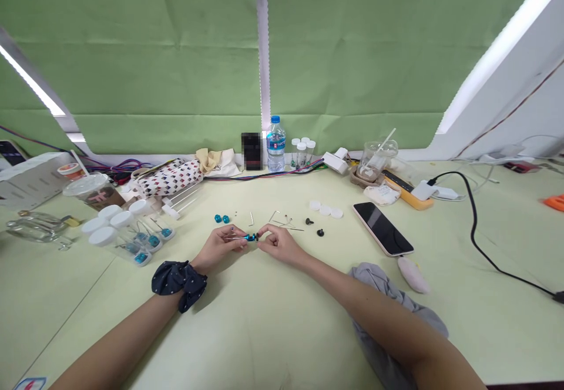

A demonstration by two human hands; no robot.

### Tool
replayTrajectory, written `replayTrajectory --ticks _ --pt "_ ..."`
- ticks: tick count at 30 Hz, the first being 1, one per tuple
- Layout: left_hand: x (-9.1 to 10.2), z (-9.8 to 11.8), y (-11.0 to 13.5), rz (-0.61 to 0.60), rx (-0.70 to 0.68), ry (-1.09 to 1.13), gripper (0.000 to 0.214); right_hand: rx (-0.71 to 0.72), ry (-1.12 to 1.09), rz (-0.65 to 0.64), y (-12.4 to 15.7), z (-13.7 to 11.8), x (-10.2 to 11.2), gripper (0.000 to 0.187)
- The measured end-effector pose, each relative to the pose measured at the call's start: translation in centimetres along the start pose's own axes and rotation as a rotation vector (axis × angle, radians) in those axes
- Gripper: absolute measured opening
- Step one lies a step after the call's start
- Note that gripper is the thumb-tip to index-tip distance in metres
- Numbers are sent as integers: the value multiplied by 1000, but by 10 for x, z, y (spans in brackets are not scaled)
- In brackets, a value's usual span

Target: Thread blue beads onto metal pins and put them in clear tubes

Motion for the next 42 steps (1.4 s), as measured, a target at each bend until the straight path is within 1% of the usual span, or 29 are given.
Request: replayTrajectory --ticks 3,6,15,19,22,25,31,35,39,42 --pt "0 0 0 -2 1 -7 27 3 35 26 -1 1 1 23" --pt "0 0 0 -7 -2 -14 28 -11 11 56 -1 3 3 25" --pt "0 -2 -1 -26 -18 -13 25 -59 8 70 -1 2 2 31" --pt "0 -2 -1 -28 -29 -18 25 -38 -5 57 -1 -1 2 30" --pt "0 -3 0 -24 -17 -25 26 -55 0 54 -1 0 1 32" --pt "1 -4 0 -23 -18 -26 26 -58 -2 59 -1 0 2 29" --pt "1 -5 -1 -19 -29 -34 26 -64 14 49 -3 2 1 32" --pt "0 -3 -1 -22 -28 -36 26 -58 16 48 -3 1 1 29" --pt "1 -4 -1 -11 -17 -42 26 -59 32 37 -4 3 1 33" --pt "1 -6 -1 -8 -14 -38 26 -58 36 29 -5 3 0 29"
Point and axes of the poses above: each hand's wrist, its own y-axis away from the middle knuckle, its own x-axis out of the back of the hand, z = x × y, the point moved 7 cm from there along -y, towards the middle knuckle, and after that the axes turned 10 degrees about -x, right-handed, at the moved point
